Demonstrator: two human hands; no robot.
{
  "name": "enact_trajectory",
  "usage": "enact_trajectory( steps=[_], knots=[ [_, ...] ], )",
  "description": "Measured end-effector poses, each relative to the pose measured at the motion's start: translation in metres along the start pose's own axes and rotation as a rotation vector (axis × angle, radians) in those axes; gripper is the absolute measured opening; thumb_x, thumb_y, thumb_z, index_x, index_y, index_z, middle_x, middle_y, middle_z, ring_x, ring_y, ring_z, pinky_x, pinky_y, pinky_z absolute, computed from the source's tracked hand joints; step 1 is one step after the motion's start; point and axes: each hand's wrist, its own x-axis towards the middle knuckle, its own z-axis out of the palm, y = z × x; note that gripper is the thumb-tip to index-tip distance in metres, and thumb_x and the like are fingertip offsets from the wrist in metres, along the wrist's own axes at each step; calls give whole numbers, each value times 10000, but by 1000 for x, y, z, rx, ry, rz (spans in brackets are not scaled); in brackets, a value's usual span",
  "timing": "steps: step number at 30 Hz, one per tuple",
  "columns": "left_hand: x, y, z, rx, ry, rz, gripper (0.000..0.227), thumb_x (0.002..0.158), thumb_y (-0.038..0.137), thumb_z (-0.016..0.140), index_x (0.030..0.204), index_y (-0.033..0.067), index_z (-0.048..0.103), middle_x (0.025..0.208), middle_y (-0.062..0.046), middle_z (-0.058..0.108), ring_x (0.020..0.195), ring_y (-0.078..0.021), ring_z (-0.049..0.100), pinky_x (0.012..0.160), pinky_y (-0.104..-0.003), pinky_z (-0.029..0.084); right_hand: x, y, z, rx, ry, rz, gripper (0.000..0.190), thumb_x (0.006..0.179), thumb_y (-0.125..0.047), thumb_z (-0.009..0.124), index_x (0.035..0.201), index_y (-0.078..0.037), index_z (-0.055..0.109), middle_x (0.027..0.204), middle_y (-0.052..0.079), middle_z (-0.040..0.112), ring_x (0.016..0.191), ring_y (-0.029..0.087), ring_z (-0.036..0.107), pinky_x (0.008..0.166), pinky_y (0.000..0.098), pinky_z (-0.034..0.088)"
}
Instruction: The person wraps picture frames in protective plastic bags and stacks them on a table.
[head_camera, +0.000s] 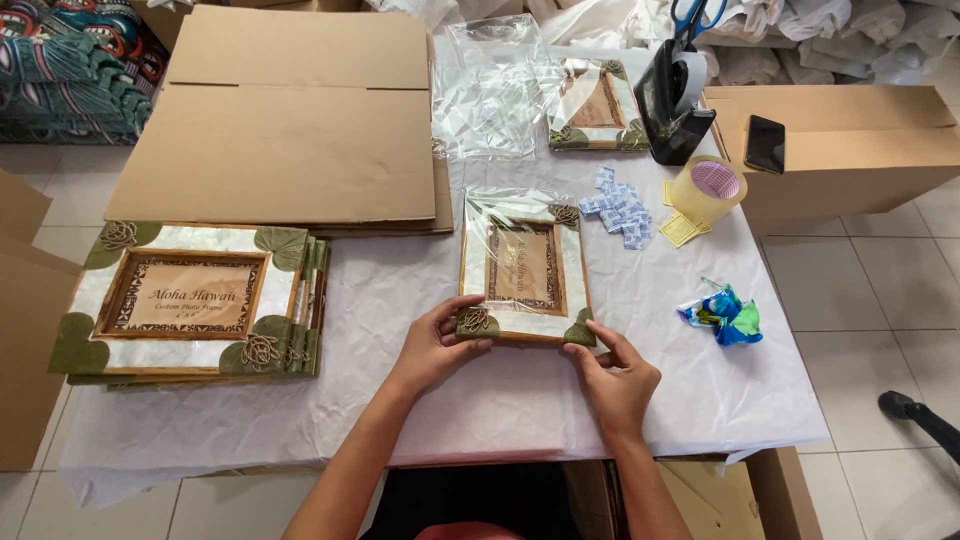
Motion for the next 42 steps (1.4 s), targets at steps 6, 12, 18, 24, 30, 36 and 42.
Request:
enact_trajectory(
  steps=[6, 12, 18, 24, 30, 36, 42],
  knots=[
    [0, -5, -6, 18, 4, 12, 779, 775, 37, 876, 1479, 180, 576, 1111, -259, 734, 1014, -303, 739, 870, -353, 642, 3, 0, -5, -37, -102, -101, 663, 656, -284, 975, 1268, -190, 740, 1102, 108, 776, 1107, 305, 715, 992, 432, 536],
    [-11, 20, 5, 174, 16, 6, 684, 786, 197, 839, 1432, 197, 615, 1178, -91, 704, 1018, -158, 684, 853, -254, 571, 9, -4, -8, -45, -274, -153, 594, 800, -331, 822, 1346, -137, 692, 1204, 65, 755, 1098, 168, 691, 966, 300, 527],
    [-13, 20, 10, 178, 62, 12, 697, 773, 164, 845, 1430, 181, 612, 1194, -114, 735, 1040, -176, 742, 873, -256, 607, 3, 0, -6, 54, -163, -67, 474, 725, -162, 908, 1182, -100, 795, 1000, 3, 810, 782, 46, 574, 716, 199, 516],
    [-18, 23, 14, 285, 132, 14, 674, 780, 312, 857, 1418, 205, 669, 741, 1, 545, 637, -79, 436, 566, -225, 390, 0, 0, -5, 81, -101, -22, 396, 738, -136, 908, 1121, -93, 820, 803, -15, 770, 623, 30, 489, 578, 181, 463],
    [-18, 25, 21, 134, 159, 33, 472, 802, 67, 817, 1267, 101, 744, 1022, -145, 821, 883, -174, 797, 853, -286, 686, -3, 0, -4, 42, -66, -40, 312, 761, -169, 902, 1063, -124, 839, 572, -69, 528, 538, 45, 309, 481, 217, 283],
    [-15, 14, 21, 177, 203, 93, 412, 778, 72, 850, 1185, 105, 792, 925, -117, 839, 707, -133, 782, 719, -243, 686, -3, 4, -2, -29, -2, -86, 236, 752, -166, 905, 980, -151, 847, 851, -60, 807, 523, 35, 322, 443, 218, 290],
    [-17, 20, 24, 212, 228, 92, 437, 788, 112, 848, 1220, 110, 784, 905, -87, 839, 620, -97, 735, 644, -206, 627, -1, 14, -1, -154, 26, -252, 259, 753, -246, 910, 997, -208, 832, 844, -81, 800, 497, 65, 391, 557, 249, 406]
  ],
)
